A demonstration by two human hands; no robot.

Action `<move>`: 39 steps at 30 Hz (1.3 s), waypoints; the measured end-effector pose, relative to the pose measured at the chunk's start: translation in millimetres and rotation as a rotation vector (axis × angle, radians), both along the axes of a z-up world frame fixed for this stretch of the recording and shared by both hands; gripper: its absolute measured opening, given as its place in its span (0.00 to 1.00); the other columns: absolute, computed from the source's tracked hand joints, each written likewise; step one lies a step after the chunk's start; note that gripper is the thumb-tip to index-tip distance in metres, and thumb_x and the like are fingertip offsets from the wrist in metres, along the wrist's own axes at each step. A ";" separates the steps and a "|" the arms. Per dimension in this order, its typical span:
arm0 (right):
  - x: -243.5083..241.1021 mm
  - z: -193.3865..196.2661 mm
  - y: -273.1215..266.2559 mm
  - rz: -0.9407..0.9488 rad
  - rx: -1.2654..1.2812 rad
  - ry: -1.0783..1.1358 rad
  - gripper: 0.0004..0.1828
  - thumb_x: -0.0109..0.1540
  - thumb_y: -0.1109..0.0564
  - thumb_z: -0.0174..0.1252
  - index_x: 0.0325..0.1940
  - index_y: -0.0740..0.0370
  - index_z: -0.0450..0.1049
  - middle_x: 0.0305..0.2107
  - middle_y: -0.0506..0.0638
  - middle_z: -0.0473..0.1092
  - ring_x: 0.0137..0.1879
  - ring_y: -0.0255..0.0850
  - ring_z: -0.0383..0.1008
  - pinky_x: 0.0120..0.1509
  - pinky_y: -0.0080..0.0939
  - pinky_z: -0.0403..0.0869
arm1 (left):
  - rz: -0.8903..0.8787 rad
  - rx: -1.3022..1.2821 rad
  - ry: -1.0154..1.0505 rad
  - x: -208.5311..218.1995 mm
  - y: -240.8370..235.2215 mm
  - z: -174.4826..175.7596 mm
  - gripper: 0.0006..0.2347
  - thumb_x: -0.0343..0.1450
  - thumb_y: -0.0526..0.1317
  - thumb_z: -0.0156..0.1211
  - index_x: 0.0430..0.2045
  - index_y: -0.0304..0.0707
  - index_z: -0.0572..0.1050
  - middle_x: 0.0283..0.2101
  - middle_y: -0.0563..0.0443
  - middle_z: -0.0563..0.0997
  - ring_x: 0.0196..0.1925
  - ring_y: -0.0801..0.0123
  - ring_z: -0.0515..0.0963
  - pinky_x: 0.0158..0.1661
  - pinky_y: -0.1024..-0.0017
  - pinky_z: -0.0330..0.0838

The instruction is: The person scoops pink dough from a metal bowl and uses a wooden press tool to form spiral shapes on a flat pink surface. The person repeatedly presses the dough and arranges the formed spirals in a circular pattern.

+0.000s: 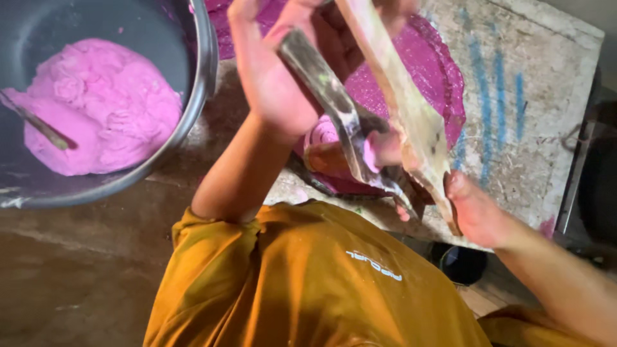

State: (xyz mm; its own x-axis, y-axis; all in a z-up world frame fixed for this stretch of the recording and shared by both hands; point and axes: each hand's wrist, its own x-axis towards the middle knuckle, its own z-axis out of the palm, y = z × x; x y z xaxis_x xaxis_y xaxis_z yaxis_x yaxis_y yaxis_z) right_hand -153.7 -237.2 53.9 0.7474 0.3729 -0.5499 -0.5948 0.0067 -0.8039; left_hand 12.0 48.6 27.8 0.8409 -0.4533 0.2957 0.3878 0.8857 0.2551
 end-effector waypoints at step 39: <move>-41.3 -64.1 -25.6 -0.481 0.120 -0.283 0.56 0.58 0.11 0.41 0.65 0.63 0.66 0.50 0.59 0.70 0.52 0.53 0.72 0.57 0.58 0.71 | 0.197 1.410 -0.396 -131.4 39.3 -53.1 0.06 0.72 0.36 0.65 0.40 0.36 0.82 0.40 0.50 0.87 0.42 0.75 0.85 0.45 0.75 0.78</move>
State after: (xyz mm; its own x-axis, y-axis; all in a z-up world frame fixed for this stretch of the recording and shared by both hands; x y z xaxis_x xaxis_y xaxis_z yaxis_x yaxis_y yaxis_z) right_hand -195.0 -262.8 -10.2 0.9605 0.0017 -0.2784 -0.2638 0.3249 -0.9082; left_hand -119.4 88.0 -25.3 0.8931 -0.4455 -0.0625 -0.0054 -0.1495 0.9887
